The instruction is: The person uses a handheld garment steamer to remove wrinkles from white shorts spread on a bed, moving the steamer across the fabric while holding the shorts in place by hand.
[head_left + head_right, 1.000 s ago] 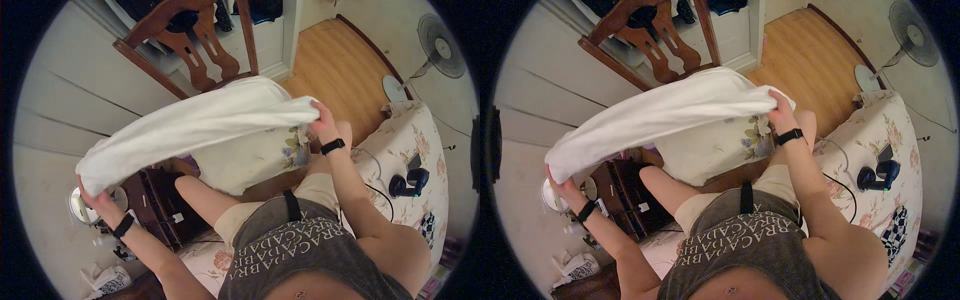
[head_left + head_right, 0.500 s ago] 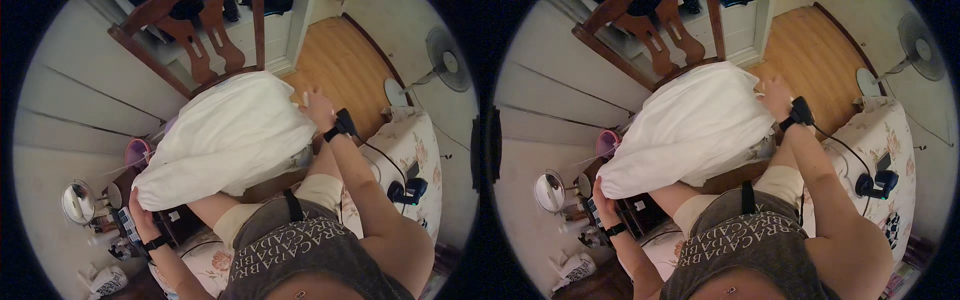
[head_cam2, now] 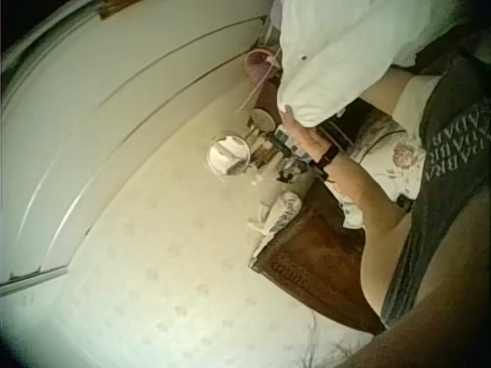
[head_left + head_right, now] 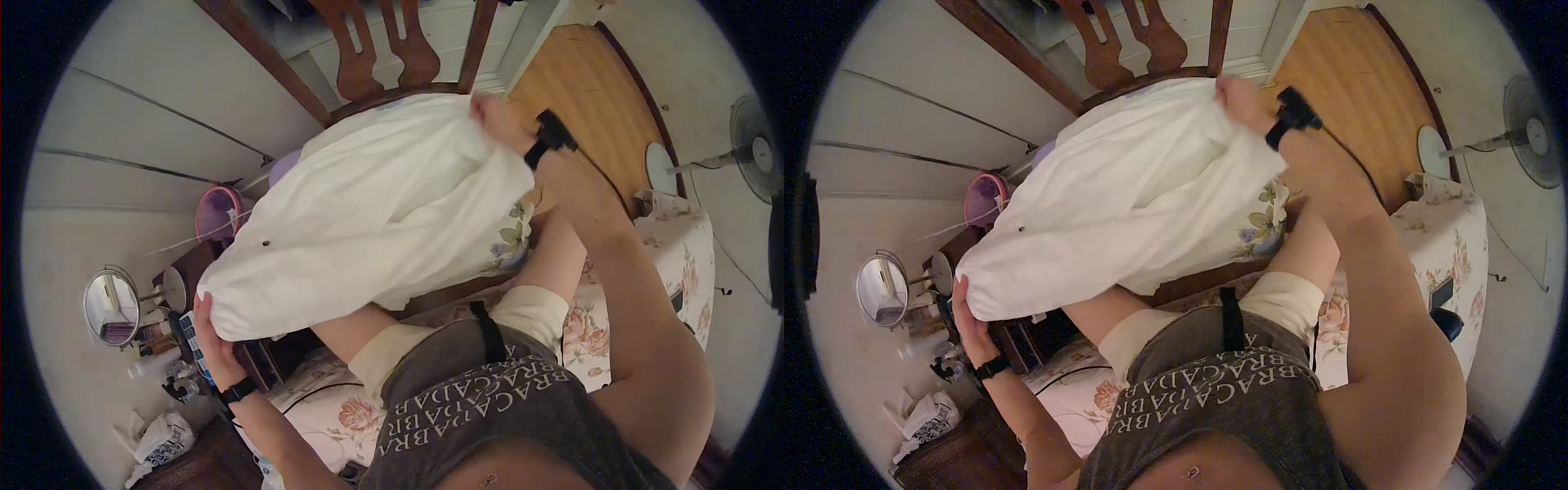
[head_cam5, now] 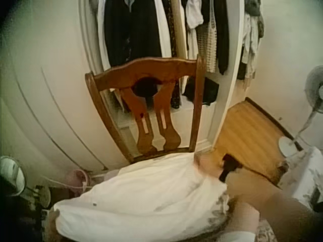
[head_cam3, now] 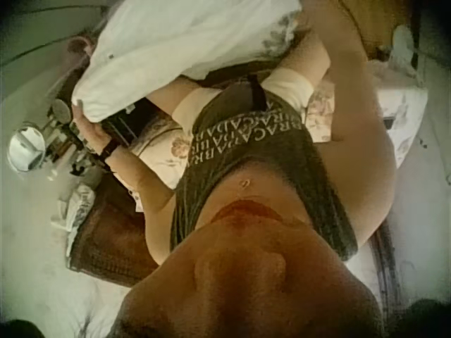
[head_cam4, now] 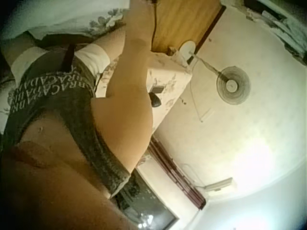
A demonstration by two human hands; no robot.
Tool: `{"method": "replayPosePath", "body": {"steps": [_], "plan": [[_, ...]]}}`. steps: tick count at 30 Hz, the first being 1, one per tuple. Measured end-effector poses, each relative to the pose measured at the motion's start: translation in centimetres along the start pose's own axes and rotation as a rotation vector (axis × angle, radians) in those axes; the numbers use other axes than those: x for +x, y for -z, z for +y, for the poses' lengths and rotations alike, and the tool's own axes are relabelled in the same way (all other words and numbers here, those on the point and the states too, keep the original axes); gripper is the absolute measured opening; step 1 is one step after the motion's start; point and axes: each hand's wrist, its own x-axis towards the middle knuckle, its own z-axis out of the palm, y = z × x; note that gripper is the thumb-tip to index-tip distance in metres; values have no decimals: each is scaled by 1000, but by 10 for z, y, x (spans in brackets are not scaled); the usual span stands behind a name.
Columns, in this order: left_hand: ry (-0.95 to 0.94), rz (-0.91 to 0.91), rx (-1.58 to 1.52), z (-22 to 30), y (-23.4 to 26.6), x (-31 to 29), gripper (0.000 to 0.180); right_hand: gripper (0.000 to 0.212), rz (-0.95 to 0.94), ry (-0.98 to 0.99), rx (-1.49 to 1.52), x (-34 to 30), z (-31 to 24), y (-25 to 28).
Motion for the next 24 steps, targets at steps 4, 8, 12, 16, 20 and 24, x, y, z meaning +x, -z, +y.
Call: {"method": "replayPosePath", "body": {"steps": [4,8,12,16,20,24], "plan": [[-106,-107,109,0,-33,16,33,19,611,-115,80,80,26,60],[-246,-118,290,-41,-44,46,29,30,568,-228,77,69,81,75],[13,-196,417,-90,-29,59,32,16,271,-544,364,-19,178,127],[112,-223,342,-89,-40,40,33,8,382,-620,590,-128,186,138],[185,-306,420,-97,-26,41,34,13,277,-728,419,-256,230,95],[229,-350,408,-96,-27,24,36,13,354,-856,510,-306,214,57]]}}
